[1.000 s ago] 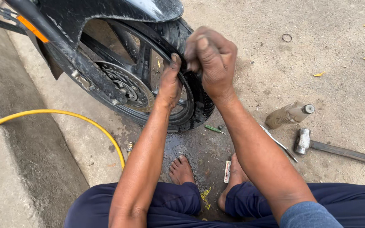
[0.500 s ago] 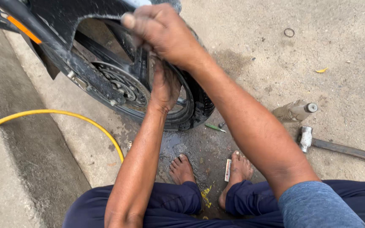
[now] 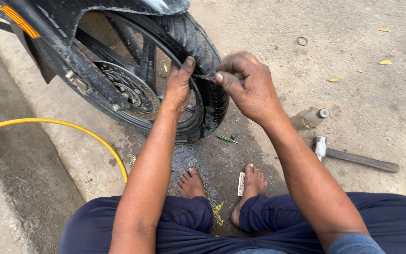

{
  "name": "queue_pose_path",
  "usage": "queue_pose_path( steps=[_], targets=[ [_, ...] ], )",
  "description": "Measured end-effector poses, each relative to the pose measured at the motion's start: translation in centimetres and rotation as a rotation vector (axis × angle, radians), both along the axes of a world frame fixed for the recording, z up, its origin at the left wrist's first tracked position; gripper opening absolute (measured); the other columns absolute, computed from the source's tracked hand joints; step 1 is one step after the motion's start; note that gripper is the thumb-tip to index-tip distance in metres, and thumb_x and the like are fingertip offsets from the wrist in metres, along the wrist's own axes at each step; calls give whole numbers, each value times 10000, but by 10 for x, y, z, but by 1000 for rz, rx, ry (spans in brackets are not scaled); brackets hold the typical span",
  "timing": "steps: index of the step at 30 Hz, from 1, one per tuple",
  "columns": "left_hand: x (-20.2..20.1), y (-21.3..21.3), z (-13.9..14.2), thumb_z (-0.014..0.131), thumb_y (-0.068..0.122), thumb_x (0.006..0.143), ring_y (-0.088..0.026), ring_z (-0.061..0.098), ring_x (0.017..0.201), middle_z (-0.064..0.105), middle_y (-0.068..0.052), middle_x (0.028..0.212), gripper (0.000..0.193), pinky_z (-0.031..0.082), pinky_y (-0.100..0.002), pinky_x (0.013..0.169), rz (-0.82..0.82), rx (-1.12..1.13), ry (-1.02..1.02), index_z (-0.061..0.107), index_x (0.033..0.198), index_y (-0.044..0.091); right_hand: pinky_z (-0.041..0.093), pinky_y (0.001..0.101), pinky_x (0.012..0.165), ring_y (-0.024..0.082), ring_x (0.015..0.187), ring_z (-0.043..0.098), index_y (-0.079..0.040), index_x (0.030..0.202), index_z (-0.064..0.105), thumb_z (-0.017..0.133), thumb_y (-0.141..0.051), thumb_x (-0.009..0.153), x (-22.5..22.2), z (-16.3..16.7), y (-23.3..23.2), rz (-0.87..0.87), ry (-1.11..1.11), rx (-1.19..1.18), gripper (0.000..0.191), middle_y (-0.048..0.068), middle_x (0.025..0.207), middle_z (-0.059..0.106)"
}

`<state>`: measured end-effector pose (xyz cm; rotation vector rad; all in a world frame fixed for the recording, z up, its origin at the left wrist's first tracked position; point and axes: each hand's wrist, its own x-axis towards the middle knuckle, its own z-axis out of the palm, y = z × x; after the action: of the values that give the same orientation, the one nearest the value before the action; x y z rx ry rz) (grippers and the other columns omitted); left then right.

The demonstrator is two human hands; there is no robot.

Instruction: The person kneels beside a motorcycle and works on the front tire, inserting a metal tool between the tire bead and rim and working it around the wheel while holding the tire steady. The person switches between a metal rod and a green-handled screwdriver-like tool and presses the tire with their hands.

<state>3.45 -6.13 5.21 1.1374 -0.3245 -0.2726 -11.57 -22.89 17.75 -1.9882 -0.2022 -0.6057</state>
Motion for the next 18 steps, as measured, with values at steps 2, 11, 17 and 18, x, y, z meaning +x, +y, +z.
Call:
queue_pose_path(
  steps=[2, 11, 17, 18],
  targets=[
    [3, 2, -2, 788, 564, 855, -248, 464, 1364, 516, -115, 1456, 972, 342, -410, 1186, 0, 25, -18, 368, 1539, 16, 545, 384, 718, 244, 824, 690, -50, 1063, 761, 715, -221, 958, -22, 8, -7, -43, 156, -201, 207, 98, 935, 702],
    [8, 5, -9, 742, 688, 776, -328, 237, 1540, 296, -189, 1639, 1198, 187, -479, 1240, 11, 191, 25, 160, 1622, 70, 529, 442, 798, 318, 893, 691, -53, 1077, 752, 647, -162, 991, -55, -24, 23, -201, 206, -256, 174, 153, 950, 712],
    [9, 9, -19, 749, 647, 851, -318, 359, 1460, 403, -174, 1541, 1069, 272, -465, 1219, 29, 166, 5, 300, 1593, 22, 529, 500, 712, 389, 839, 684, -40, 1097, 643, 590, -158, 1016, -61, -67, 36, -240, 214, -287, 153, 174, 965, 694],
    [9, 9, -20, 753, 627, 877, -332, 426, 1402, 469, -194, 1451, 1030, 324, -489, 1198, 31, 167, 44, 367, 1580, -18, 515, 526, 674, 414, 799, 673, -35, 1090, 620, 583, -158, 1020, -60, -67, 35, -247, 295, -370, 147, 180, 941, 689]
  ],
)
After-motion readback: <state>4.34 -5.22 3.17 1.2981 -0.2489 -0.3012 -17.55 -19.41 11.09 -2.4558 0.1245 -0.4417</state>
